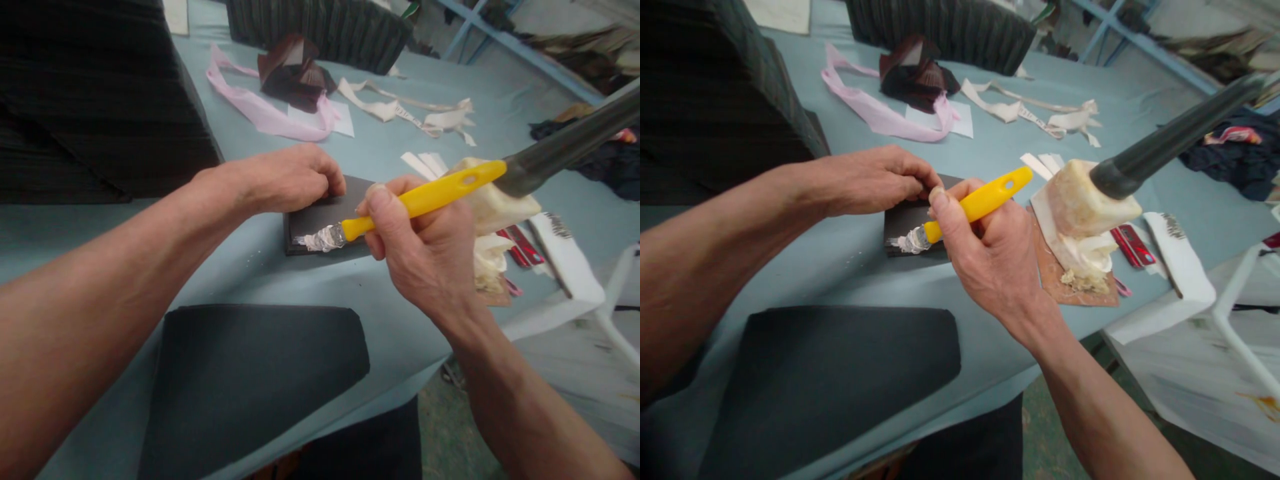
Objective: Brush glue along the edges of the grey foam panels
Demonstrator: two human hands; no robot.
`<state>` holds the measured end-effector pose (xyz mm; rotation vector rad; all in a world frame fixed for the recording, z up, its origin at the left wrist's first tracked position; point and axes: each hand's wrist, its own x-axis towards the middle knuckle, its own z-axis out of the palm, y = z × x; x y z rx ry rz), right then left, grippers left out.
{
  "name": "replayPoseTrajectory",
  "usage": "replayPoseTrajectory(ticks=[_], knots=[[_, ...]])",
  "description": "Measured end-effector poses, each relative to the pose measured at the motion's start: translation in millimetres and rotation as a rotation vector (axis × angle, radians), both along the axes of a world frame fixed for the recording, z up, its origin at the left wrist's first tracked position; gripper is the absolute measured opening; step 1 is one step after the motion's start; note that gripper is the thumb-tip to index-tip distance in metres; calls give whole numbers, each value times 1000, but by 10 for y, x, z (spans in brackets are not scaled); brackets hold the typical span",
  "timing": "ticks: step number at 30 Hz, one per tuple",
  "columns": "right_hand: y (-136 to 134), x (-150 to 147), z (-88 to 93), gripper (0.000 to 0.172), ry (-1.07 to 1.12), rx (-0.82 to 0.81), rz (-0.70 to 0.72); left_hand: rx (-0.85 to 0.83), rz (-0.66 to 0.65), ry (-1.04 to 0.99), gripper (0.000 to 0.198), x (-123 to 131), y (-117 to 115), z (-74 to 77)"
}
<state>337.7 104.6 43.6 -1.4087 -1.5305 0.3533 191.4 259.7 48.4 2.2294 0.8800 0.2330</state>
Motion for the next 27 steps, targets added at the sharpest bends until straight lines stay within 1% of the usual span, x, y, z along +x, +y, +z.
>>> replayPoseTrajectory(ticks=[3, 7, 12, 15, 20, 23, 27], knots=[[-9, 74, -24, 40, 2, 1, 2, -18, -4, 21, 40, -1, -21, 37], [-7, 156, -16, 40, 30, -6, -4, 4, 18, 78, 41, 2, -43, 80], [-9, 267, 51, 38, 22, -10, -35, 13, -22, 98, 45, -16, -56, 65], [-11, 363, 73, 35, -3, -12, -54, 61, -12, 101, 45, -35, -41, 16], [-2, 541, 60, 33, -1, 20, -82, 167, 2, 121, 43, -48, 15, -55], [5, 631, 53, 31, 27, 14, -97, 200, 5, 161, 45, -48, 4, -49], [4, 718, 69, 33, 57, -4, -126, 274, -9, 197, 48, -54, -85, -17]])
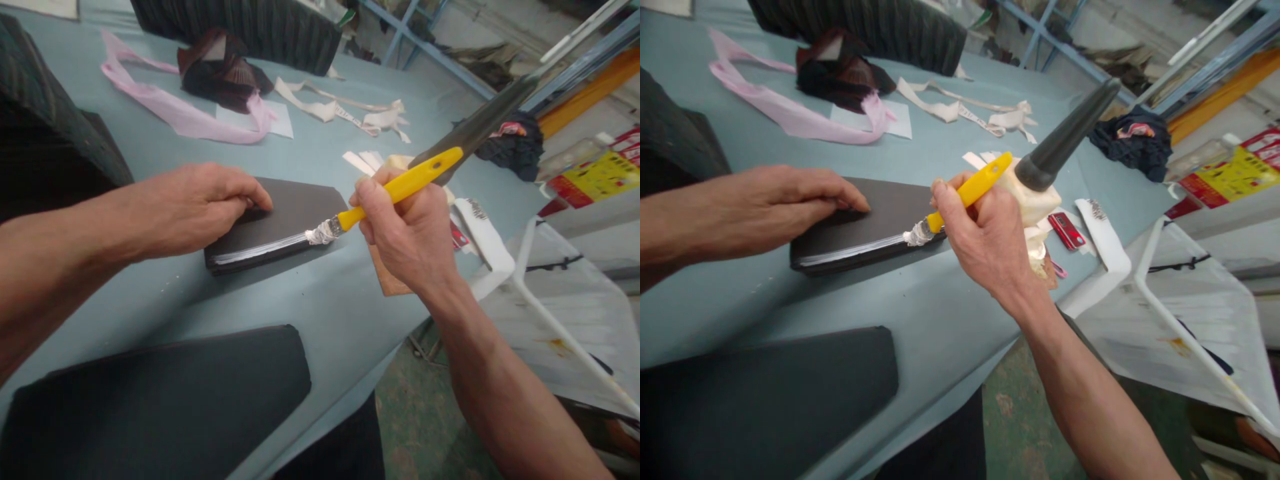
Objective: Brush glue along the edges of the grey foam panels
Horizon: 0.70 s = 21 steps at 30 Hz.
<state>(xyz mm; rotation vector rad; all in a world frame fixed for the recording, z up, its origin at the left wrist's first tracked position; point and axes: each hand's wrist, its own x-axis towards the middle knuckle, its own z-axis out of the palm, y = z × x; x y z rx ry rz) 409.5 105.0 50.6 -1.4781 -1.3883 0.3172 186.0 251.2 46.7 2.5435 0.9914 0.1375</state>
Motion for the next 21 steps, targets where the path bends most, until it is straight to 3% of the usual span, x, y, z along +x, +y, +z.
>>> replayPoseTrajectory(ticks=[5, 21], knots=[[4, 90, 36, 33, -10, -14, -39, 73, -111, -42, 54, -11, -88, -9], [-42, 447, 138, 32, -284, -1, -278, 35, -114, -73, 54, -25, -85, -48]])
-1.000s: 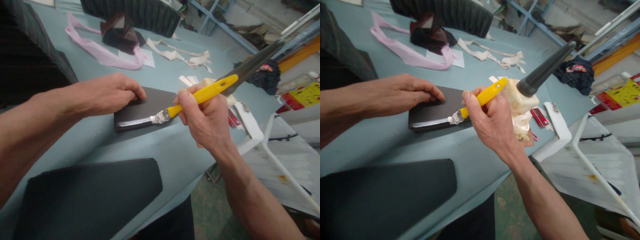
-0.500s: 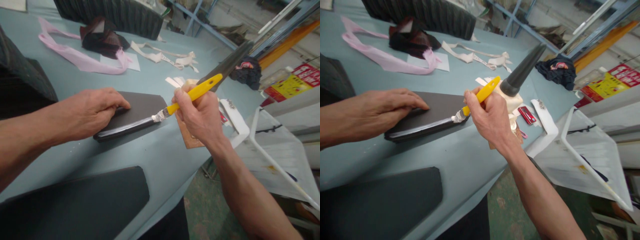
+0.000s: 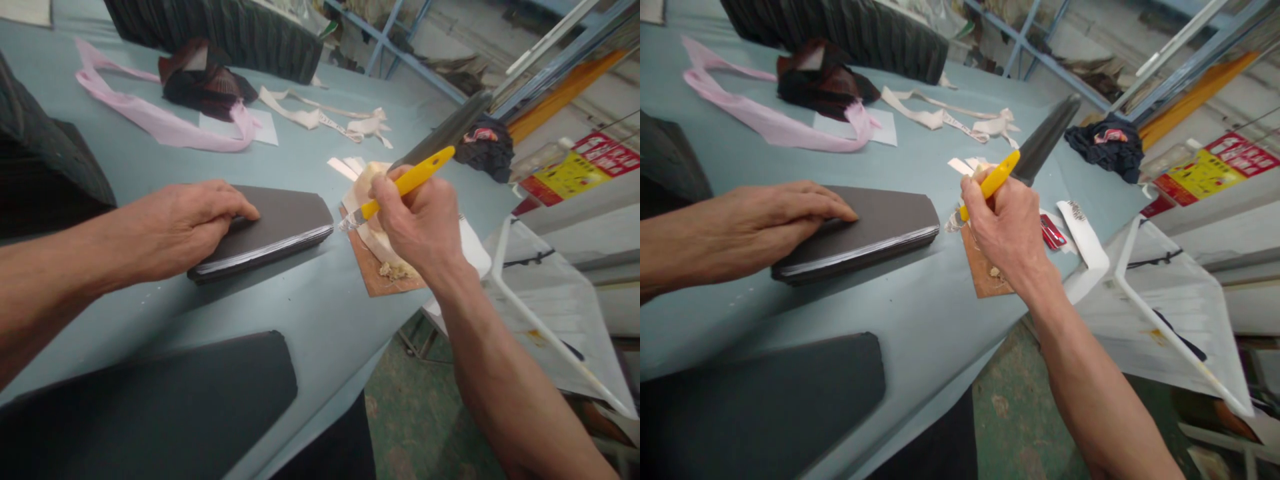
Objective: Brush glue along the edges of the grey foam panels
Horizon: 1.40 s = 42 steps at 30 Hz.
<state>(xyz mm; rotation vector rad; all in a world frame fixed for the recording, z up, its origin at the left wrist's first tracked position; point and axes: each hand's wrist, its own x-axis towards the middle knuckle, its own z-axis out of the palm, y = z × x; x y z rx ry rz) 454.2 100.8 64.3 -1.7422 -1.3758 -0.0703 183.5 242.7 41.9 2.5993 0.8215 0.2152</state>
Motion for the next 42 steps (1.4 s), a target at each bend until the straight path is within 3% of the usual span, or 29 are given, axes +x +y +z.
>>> replayPoseTrajectory(ticks=[4, 10, 18, 31, 42], knots=[[-83, -97, 72, 32, 102, 32, 31, -63, 11, -8, 50, -10, 42, 17], [-181, -653, 122, 32, 319, 71, 210, -90, 1, 7, 52, 3, 77, 32], [-149, -1166, -7, 36, 430, 64, 321, -188, 8, -3, 50, 26, 135, 65], [15, -1381, -249, 38, 561, 43, 238, -235, 41, -7, 47, 88, 77, 103], [-31, -1686, -216, 39, 565, -32, 304, -240, 40, -7, 46, 75, 18, 150]])
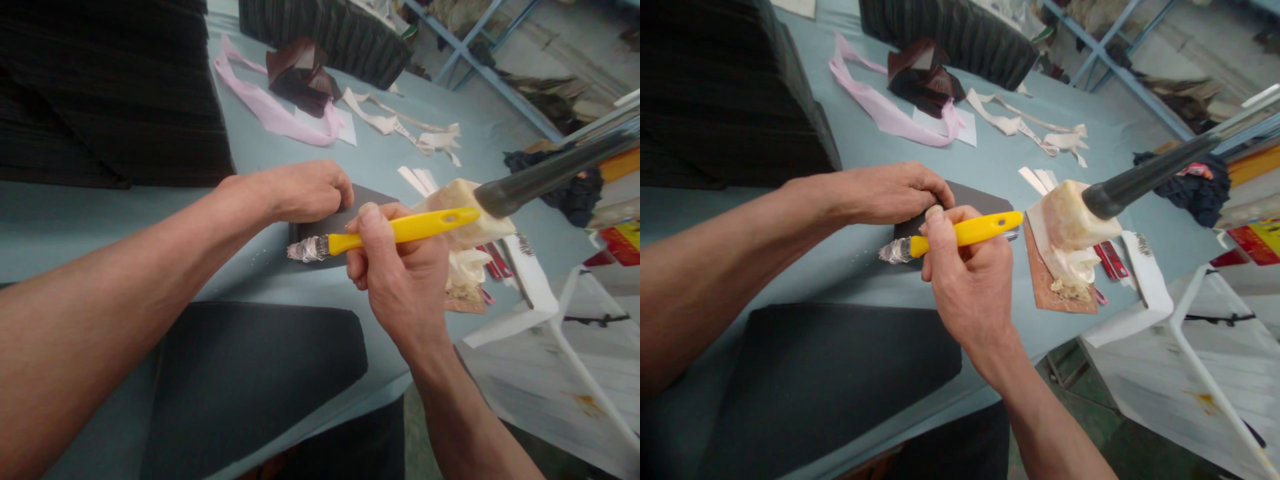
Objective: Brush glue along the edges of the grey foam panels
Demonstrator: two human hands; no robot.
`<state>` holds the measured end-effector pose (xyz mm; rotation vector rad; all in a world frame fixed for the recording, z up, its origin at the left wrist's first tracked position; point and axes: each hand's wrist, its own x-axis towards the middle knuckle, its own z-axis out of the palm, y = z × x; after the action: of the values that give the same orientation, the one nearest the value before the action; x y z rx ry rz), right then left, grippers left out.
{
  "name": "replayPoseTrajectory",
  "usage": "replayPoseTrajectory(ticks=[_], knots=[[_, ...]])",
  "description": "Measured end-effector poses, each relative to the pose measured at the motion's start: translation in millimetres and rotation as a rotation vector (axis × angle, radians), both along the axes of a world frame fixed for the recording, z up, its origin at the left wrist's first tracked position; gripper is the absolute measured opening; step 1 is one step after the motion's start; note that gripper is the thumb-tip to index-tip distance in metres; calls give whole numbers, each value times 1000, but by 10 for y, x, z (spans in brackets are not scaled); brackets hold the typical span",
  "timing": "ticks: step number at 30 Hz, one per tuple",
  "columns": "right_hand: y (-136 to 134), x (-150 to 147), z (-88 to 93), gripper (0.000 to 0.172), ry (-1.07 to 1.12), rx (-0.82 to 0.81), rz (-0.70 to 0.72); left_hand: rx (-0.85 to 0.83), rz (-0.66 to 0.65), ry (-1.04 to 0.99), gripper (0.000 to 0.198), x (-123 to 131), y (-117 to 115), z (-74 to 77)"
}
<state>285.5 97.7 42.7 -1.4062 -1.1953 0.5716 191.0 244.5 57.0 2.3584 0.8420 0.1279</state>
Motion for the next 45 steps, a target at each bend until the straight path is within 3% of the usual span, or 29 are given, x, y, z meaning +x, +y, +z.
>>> replayPoseTrajectory(ticks=[4, 10, 15, 21, 26, 33, 39, 45], knots=[[-59, -24, 9, 38, -11, -4, -6, 30, 16, 3, 45, 9, -14, -1], [-190, 294, 76, 36, -73, 74, -194, 6, 28, -12, 49, 16, 33, -70], [-231, 439, 44, 36, -42, 87, -226, 10, 11, -16, 49, 14, 81, -112], [-179, 529, 149, 35, 21, 225, -270, 179, -58, 18, 45, -32, -31, -98], [109, 801, 204, 43, 38, 279, -248, 438, -149, 74, 39, -10, -299, -115], [772, 903, 186, 58, 87, 161, 8, 677, -263, 234, 45, 30, -526, -117], [1188, 710, 118, 59, 2, 145, 166, 642, -184, 202, 43, 56, -548, -123], [1332, 573, 74, 53, -91, 111, 207, 564, -72, 118, 35, 64, -552, -160]])
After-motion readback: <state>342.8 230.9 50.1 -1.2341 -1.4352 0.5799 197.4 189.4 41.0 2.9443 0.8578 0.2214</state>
